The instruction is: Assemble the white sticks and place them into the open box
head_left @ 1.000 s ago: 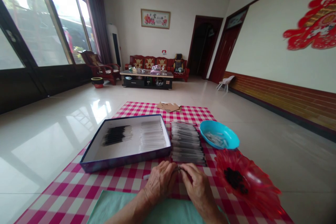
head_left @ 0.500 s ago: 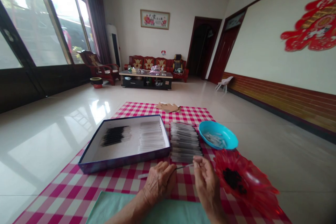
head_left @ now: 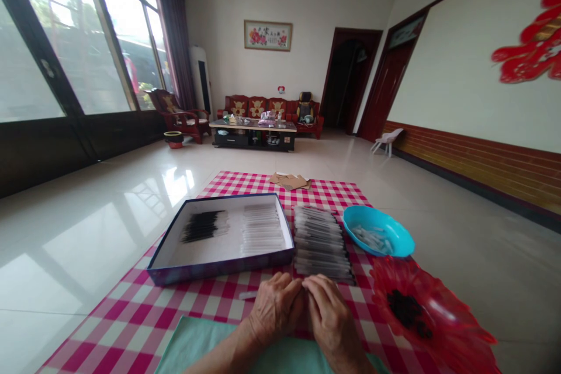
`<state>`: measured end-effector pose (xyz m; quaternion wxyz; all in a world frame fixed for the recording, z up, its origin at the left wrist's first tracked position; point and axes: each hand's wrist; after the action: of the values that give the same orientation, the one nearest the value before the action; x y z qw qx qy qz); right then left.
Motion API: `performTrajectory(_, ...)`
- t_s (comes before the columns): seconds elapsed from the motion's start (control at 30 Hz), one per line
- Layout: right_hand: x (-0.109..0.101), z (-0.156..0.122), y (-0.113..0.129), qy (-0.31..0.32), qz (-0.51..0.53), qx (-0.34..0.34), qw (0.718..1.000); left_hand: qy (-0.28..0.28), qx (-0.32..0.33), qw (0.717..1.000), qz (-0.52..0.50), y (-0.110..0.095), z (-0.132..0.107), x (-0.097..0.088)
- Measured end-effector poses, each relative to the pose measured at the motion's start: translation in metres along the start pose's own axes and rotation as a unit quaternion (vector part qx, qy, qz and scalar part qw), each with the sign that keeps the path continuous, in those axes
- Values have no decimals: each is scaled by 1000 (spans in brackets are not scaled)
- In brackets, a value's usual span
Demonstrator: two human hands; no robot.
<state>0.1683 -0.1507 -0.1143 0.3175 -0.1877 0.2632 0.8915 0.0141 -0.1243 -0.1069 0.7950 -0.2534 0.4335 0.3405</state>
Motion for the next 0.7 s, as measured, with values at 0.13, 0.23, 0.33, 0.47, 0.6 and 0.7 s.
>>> performTrajectory(0.13,0,0,-8,-24,-24,1,999,10,-5,1000,-6,-3,-1,-3)
performTrajectory(0.23,0,0,-12,-39,-34,0,999,14,-4,1000,-7,-3,-1,-5)
performTrajectory(0.33,-1,-1,-18,-51,-37,3,998,19,-5,1000,-3,-2,0,-11)
performTrajectory(0.47,-3,-5,-25,-53,-50,4,997,10,-22,1000,13,-2,1,-24)
performTrajectory(0.6,-1,-8,-24,-44,-48,-19,998,5,-30,998,52,-6,1,-27)
performTrajectory(0.7,5,-9,-20,-46,-35,-31,998,20,-26,996,80,-8,1,-21)
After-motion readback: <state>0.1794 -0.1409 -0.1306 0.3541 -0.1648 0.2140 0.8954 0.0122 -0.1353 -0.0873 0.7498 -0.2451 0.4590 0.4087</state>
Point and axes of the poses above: each hand's wrist, its own z-axis towards the middle knuckle, its own x-axis out of the palm, y = z × x, and after that the axes turned 12 degrees about z, right-handed
